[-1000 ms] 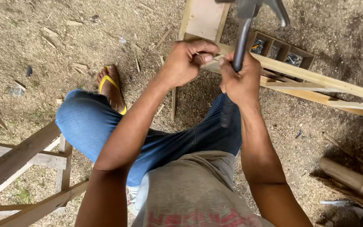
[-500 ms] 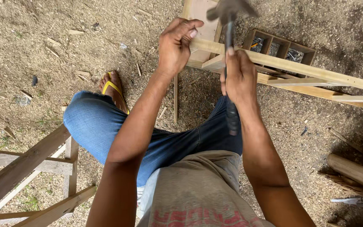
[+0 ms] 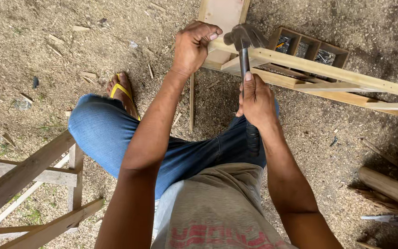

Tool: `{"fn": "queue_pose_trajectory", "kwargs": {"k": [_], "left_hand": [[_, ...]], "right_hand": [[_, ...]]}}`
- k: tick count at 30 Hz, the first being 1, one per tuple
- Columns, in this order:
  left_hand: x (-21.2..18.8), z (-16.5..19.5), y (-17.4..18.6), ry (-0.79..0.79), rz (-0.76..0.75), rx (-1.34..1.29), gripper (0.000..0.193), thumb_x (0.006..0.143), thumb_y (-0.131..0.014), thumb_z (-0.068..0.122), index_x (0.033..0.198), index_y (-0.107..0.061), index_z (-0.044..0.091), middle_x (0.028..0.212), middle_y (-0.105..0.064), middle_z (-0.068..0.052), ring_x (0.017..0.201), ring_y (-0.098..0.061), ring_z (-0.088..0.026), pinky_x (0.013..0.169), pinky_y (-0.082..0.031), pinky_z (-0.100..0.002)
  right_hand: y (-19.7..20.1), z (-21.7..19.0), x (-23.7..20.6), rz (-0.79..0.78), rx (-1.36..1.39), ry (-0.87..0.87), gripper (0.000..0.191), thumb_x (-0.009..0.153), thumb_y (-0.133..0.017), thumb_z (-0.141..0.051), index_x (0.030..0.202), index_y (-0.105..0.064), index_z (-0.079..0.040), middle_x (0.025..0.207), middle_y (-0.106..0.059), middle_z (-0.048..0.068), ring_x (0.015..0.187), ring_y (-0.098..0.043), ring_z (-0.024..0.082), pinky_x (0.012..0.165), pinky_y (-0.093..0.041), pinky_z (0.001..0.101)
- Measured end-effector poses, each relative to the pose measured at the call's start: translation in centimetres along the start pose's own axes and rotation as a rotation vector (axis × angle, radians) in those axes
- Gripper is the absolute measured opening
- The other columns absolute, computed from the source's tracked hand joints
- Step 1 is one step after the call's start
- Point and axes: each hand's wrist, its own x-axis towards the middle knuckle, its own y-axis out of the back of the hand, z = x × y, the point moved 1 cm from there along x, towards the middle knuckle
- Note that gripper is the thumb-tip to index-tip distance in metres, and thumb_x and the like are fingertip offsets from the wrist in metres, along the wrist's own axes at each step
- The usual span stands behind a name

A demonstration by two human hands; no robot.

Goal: The person sits on the ground assembling a wooden frame, taking nails from a compartment box and hammering them into the wood joints using a claw hammer. They reposition the frame, hold pieces steady, and continue driving nails along the rails, at one point carrying a strip of wood across the workshop.

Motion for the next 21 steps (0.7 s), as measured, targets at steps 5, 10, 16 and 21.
{"fn": "queue_pose_trajectory", "kwargs": {"k": [5, 10, 16, 21], "left_hand": [[0.3, 0.7, -0.2, -0.082, 0.000, 0.085, 0.031, 0.090, -0.065, -0.012, 0.097, -0.081, 0.013, 0.096, -0.080, -0.002, 0.089, -0.075, -0.015, 0.088, -0.064, -0.032], [0.3, 1.6, 0.3, -0.129, 0.008, 0.074, 0.027, 0.088, -0.068, -0.013, 0.096, -0.079, 0.010, 0.097, -0.080, -0.002, 0.091, -0.074, -0.016, 0.087, -0.062, -0.032], [0.1, 0.9, -0.1, -0.140, -0.010, 0.100, 0.031, 0.082, -0.068, -0.016, 0.098, -0.080, 0.009, 0.095, -0.079, -0.004, 0.090, -0.073, -0.018, 0.084, -0.062, -0.034], [0.3, 0.0, -1.0, -0.184, 0.006, 0.123, 0.034, 0.088, -0.062, -0.018, 0.096, -0.080, 0.010, 0.097, -0.079, -0.005, 0.089, -0.074, -0.015, 0.082, -0.065, -0.028]], "right_hand": [[2.3, -3.4, -0.7, 0.058, -0.181, 0.038, 0.054, 0.110, -0.031, -0.050, 0.092, -0.058, -0.007, 0.057, -0.056, 0.001, 0.042, -0.057, 0.012, 0.037, -0.048, 0.0312], [6.2, -7.7, -4.6, 0.196, -0.128, 0.408, 0.055, 0.119, -0.033, -0.049, 0.096, -0.058, -0.006, 0.064, -0.058, 0.002, 0.053, -0.061, 0.012, 0.046, -0.047, 0.0290], [3.4, -6.4, -3.0, 0.238, -0.268, 0.455, 0.049, 0.116, -0.035, -0.047, 0.112, -0.061, -0.005, 0.063, -0.058, 0.004, 0.052, -0.061, 0.013, 0.044, -0.046, 0.0322], [3.5, -4.7, -1.3, 0.181, -0.452, 0.472, 0.050, 0.121, -0.032, -0.042, 0.101, -0.061, -0.007, 0.069, -0.062, 0.001, 0.056, -0.062, 0.013, 0.049, -0.052, 0.0338]]}}
